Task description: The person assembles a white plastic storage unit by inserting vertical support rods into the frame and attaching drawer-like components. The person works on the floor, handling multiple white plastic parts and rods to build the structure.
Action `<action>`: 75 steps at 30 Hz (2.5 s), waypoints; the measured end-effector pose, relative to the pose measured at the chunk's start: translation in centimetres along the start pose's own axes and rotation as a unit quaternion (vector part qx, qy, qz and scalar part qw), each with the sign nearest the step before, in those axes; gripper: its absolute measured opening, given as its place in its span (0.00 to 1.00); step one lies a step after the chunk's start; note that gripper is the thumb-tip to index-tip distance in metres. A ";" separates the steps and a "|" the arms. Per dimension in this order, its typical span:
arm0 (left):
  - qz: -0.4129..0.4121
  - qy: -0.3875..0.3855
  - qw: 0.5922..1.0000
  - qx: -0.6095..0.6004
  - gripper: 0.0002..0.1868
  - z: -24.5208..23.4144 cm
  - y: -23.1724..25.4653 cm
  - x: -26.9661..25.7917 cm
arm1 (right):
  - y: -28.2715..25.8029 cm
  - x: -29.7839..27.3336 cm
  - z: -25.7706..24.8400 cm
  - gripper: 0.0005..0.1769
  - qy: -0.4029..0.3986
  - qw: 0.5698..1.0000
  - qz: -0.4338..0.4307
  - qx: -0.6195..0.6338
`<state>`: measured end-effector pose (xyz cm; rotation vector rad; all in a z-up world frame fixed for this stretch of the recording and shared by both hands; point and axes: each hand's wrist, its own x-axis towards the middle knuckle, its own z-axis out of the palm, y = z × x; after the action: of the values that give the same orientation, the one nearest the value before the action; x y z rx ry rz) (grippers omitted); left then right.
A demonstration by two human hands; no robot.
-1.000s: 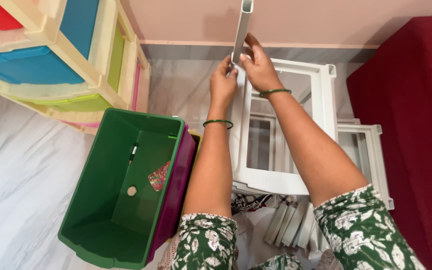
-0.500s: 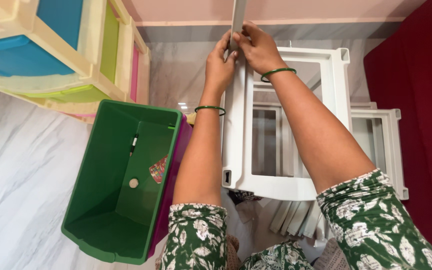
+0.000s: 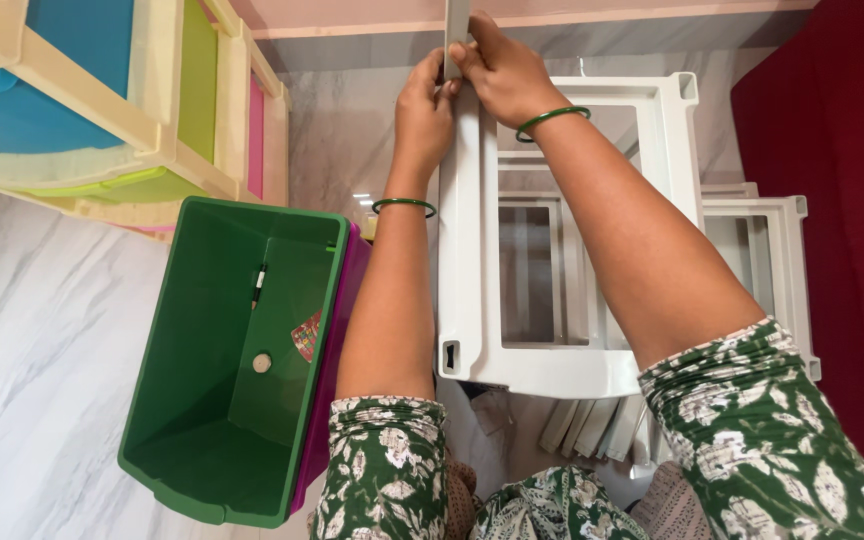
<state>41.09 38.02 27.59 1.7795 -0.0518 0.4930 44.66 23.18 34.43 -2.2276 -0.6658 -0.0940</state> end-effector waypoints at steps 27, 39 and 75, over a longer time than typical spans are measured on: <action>0.129 0.022 0.991 0.019 0.20 -0.8 3.5 -1.8 | -1.4 -2.1 0.5 0.28 0.039 0.998 -0.052 -0.011; 0.116 0.019 0.989 0.086 0.18 -1.0 3.9 -1.4 | -1.2 -1.2 0.4 0.22 0.021 0.999 -0.015 -0.031; 0.067 0.008 0.997 -0.030 0.18 0.0 1.6 -0.4 | -4.1 -3.8 1.8 0.29 0.062 0.996 0.056 0.006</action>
<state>40.23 37.55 28.88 1.7206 -0.1731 0.5963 39.10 25.08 34.90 -2.2218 -0.4725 -0.1700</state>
